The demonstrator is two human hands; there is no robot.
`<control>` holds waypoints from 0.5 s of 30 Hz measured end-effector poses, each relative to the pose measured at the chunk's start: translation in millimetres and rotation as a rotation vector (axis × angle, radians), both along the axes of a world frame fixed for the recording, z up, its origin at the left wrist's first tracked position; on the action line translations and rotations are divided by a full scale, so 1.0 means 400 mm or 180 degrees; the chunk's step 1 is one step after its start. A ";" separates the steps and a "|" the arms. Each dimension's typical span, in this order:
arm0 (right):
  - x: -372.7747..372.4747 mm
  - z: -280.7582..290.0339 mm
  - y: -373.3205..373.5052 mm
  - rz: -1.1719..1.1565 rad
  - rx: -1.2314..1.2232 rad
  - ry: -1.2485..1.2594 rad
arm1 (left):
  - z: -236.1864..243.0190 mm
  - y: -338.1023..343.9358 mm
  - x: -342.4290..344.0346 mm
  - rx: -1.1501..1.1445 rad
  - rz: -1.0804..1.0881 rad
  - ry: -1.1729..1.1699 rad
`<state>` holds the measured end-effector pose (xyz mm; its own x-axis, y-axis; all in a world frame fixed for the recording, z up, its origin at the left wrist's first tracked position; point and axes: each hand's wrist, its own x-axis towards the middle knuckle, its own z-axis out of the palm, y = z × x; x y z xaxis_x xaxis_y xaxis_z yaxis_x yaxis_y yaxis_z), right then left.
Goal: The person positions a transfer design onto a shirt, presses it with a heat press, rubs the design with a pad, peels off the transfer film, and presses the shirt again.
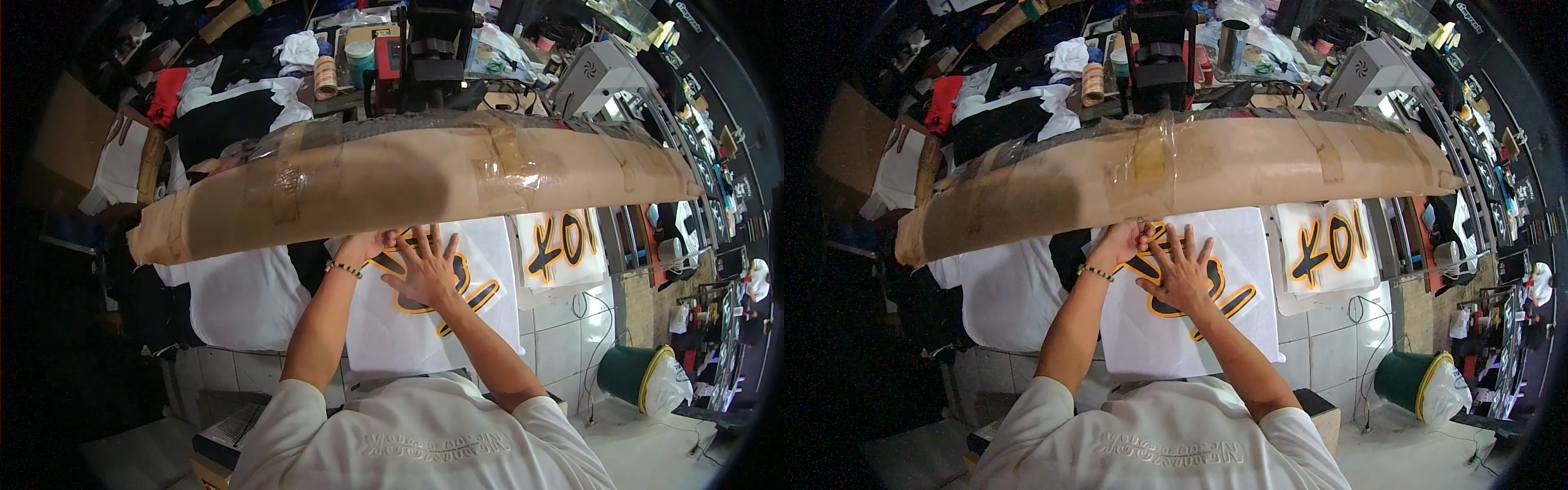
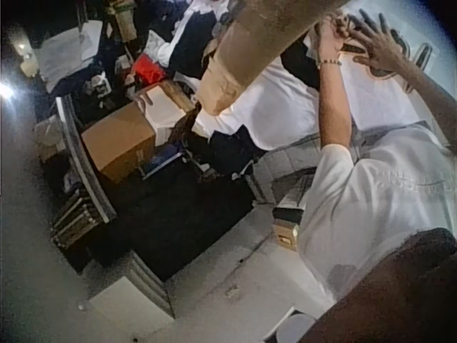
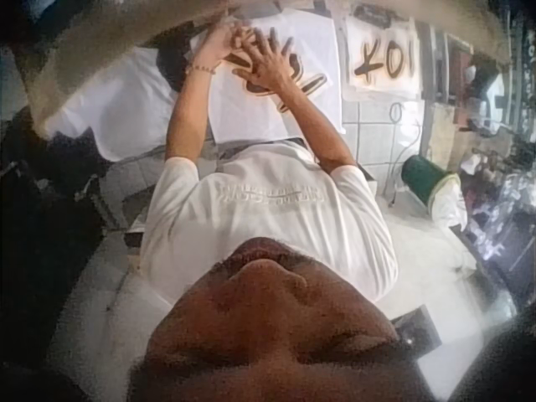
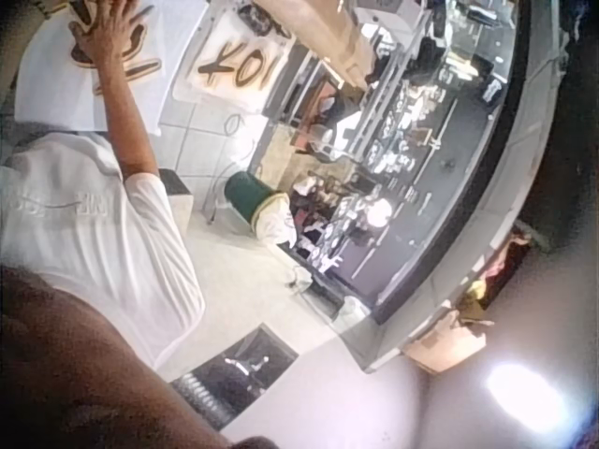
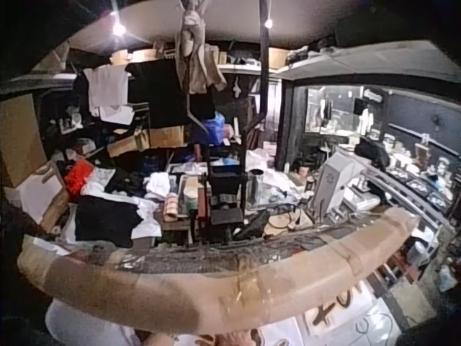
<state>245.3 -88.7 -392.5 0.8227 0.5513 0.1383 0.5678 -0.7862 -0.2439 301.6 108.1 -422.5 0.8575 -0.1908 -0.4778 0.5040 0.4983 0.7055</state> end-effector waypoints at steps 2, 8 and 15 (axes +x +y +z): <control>-0.002 -0.002 -0.002 0.0020 0.0043 -0.0019 | 0.008 -0.003 0.000 0.0160 0.0029 0.0258; 0.005 -0.010 -0.010 0.0011 0.0162 -0.0107 | 0.038 -0.014 0.019 0.0126 -0.0083 0.0118; 0.014 -0.015 -0.004 0.0027 0.0283 -0.0338 | 0.091 -0.039 0.005 0.1738 -0.0399 -0.0476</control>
<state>250.9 -90.2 -398.4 0.7963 0.5399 0.2729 0.6006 -0.7593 -0.2505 303.7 92.4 -386.2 0.9100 -0.0550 -0.4109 0.4107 -0.0150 0.9117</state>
